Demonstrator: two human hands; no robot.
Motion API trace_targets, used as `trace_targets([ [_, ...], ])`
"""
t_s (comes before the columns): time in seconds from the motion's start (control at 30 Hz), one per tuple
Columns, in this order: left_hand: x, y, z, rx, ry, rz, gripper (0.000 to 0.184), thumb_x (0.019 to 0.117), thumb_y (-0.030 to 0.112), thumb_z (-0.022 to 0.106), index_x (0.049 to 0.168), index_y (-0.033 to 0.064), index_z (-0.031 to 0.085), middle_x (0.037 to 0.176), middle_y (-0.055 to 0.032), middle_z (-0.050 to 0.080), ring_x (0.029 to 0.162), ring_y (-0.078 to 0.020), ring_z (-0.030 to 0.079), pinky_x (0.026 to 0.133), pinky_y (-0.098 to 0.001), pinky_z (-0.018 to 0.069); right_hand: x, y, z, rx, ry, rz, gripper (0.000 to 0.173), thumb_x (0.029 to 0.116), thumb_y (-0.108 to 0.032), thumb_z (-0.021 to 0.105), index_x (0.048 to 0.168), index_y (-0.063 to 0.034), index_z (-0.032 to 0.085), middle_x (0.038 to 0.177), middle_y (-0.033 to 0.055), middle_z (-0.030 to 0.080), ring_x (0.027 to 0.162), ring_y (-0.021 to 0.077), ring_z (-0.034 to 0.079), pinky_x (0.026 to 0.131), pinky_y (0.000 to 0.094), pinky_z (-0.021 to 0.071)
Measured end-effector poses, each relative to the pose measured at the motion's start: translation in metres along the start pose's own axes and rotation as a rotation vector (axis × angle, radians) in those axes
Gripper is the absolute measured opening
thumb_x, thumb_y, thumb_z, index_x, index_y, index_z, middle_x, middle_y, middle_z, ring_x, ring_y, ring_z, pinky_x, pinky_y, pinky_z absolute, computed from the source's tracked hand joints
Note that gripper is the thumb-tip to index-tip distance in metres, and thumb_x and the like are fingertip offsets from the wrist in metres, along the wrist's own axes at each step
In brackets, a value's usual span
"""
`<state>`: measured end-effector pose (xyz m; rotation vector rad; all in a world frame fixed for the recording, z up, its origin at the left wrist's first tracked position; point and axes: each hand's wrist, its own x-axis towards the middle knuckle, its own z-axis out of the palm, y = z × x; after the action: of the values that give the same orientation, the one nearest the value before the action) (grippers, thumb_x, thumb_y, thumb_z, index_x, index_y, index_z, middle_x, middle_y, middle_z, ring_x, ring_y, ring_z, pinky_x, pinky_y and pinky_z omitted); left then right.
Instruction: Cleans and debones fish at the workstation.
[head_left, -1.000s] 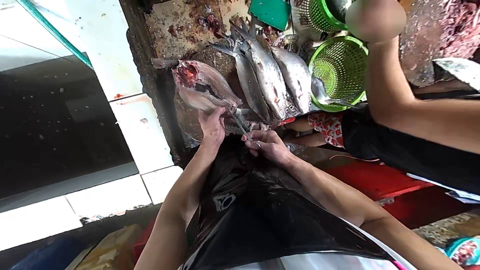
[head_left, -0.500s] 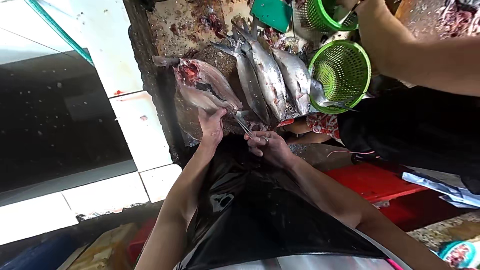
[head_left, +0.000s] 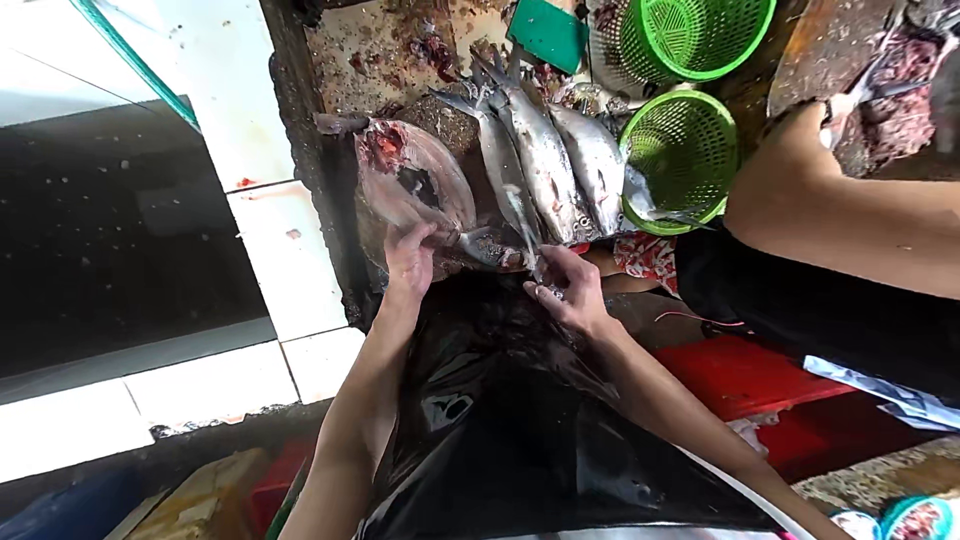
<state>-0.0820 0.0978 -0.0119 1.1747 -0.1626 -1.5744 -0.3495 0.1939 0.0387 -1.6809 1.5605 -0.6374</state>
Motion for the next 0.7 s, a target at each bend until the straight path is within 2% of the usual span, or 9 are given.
trace_targets([
  [0.07, -0.008, 0.010, -0.008, 0.267, 0.076, 0.005, 0.063, 0.0795, -0.007, 0.074, 0.135, 0.0016, 0.047, 0.116, -0.0190, 0.066, 0.098, -0.0291, 0.069, 0.081, -0.0474, 0.0615, -0.014, 0.014, -0.009, -0.169, -0.157, 0.114, 0.066, 0.0864, -0.052, 0.067, 0.134, -0.0077, 0.060, 0.098, 0.0078, 0.068, 0.082, 0.0213, 0.064, 0.073, 0.0475, 0.0567],
  [0.13, -0.021, 0.019, -0.020, 0.812, 0.148, 0.108, 0.086, 0.0771, 0.015, 0.090, 0.146, 0.0048, 0.040, 0.119, -0.0199, 0.067, 0.097, -0.0296, 0.072, 0.078, -0.0476, 0.0644, -0.030, 0.022, -0.016, -0.250, -0.348, 0.272, 0.057, 0.0864, -0.051, 0.067, 0.126, -0.0102, 0.065, 0.096, 0.0097, 0.070, 0.083, 0.0258, 0.068, 0.075, 0.0536, 0.0566],
  [0.23, -0.042, 0.024, -0.028, 1.384, 0.185, 0.374, 0.106, 0.0719, 0.038, 0.093, 0.153, 0.0084, 0.032, 0.138, -0.0252, 0.053, 0.120, -0.0421, 0.058, 0.096, -0.0594, 0.0537, -0.056, 0.025, -0.027, -0.411, -0.377, 0.411, 0.061, 0.0798, -0.042, 0.074, 0.130, -0.0098, 0.063, 0.107, 0.0147, 0.070, 0.094, 0.0327, 0.069, 0.081, 0.0588, 0.0557],
  [0.33, -0.033, 0.019, -0.026, 1.529, 0.186, 0.467, 0.112, 0.0642, 0.040, 0.096, 0.155, 0.0147, 0.037, 0.148, -0.0330, 0.040, 0.134, -0.0546, 0.041, 0.105, -0.0670, 0.0420, -0.074, 0.021, -0.033, -0.559, -0.492, 0.534, 0.066, 0.0758, -0.038, 0.078, 0.134, -0.0128, 0.060, 0.112, 0.0157, 0.070, 0.099, 0.0372, 0.069, 0.083, 0.0638, 0.0547],
  [0.4, -0.008, 0.026, -0.023, 1.541, 0.201, 0.465, 0.112, 0.0631, 0.042, 0.096, 0.156, 0.0208, 0.037, 0.151, -0.0334, 0.036, 0.135, -0.0564, 0.038, 0.104, -0.0686, 0.0401, -0.087, 0.020, -0.037, -0.587, -0.378, 0.446, 0.065, 0.0754, -0.039, 0.077, 0.132, -0.0112, 0.062, 0.111, 0.0165, 0.071, 0.095, 0.0379, 0.071, 0.079, 0.0633, 0.0556],
  [0.47, 0.018, 0.046, -0.024, 1.512, 0.231, 0.494, 0.114, 0.0602, 0.043, 0.096, 0.156, 0.0189, 0.039, 0.151, -0.0335, 0.038, 0.135, -0.0564, 0.038, 0.105, -0.0696, 0.0395, -0.103, 0.020, -0.038, -0.567, -0.218, 0.362, 0.063, 0.0779, -0.041, 0.074, 0.129, -0.0066, 0.064, 0.108, 0.0179, 0.071, 0.091, 0.0388, 0.070, 0.075, 0.0635, 0.0548],
  [0.57, 0.057, 0.076, -0.024, 1.412, 0.264, 0.578, 0.099, 0.0686, 0.032, 0.091, 0.151, 0.0095, 0.043, 0.144, -0.0294, 0.050, 0.135, -0.0500, 0.044, 0.111, -0.0657, 0.0363, -0.113, 0.014, -0.042, -0.585, -0.193, 0.406, 0.063, 0.0770, -0.048, 0.070, 0.125, -0.0067, 0.066, 0.103, 0.0172, 0.072, 0.090, 0.0384, 0.070, 0.076, 0.0632, 0.0536],
  [0.63, 0.071, 0.089, -0.021, 1.404, 0.221, 0.541, 0.066, 0.0858, 0.028, 0.079, 0.141, 0.0046, 0.053, 0.125, -0.0190, 0.068, 0.118, -0.0359, 0.064, 0.102, -0.0550, 0.0504, -0.113, 0.009, -0.045, -0.554, -0.193, 0.382, 0.058, 0.0776, -0.045, 0.070, 0.120, -0.0059, 0.069, 0.102, 0.0165, 0.072, 0.089, 0.0367, 0.070, 0.075, 0.0622, 0.0542],
  [0.7, 0.060, 0.091, -0.021, 1.417, 0.178, 0.423, 0.042, 0.0949, 0.030, 0.069, 0.130, 0.0060, 0.065, 0.115, -0.0130, 0.074, 0.107, -0.0279, 0.071, 0.097, -0.0511, 0.0555, -0.114, 0.003, -0.046, -0.517, -0.159, 0.301, 0.052, 0.0789, -0.042, 0.068, 0.116, -0.0060, 0.071, 0.100, 0.0141, 0.072, 0.087, 0.0333, 0.070, 0.075, 0.0596, 0.0530],
])
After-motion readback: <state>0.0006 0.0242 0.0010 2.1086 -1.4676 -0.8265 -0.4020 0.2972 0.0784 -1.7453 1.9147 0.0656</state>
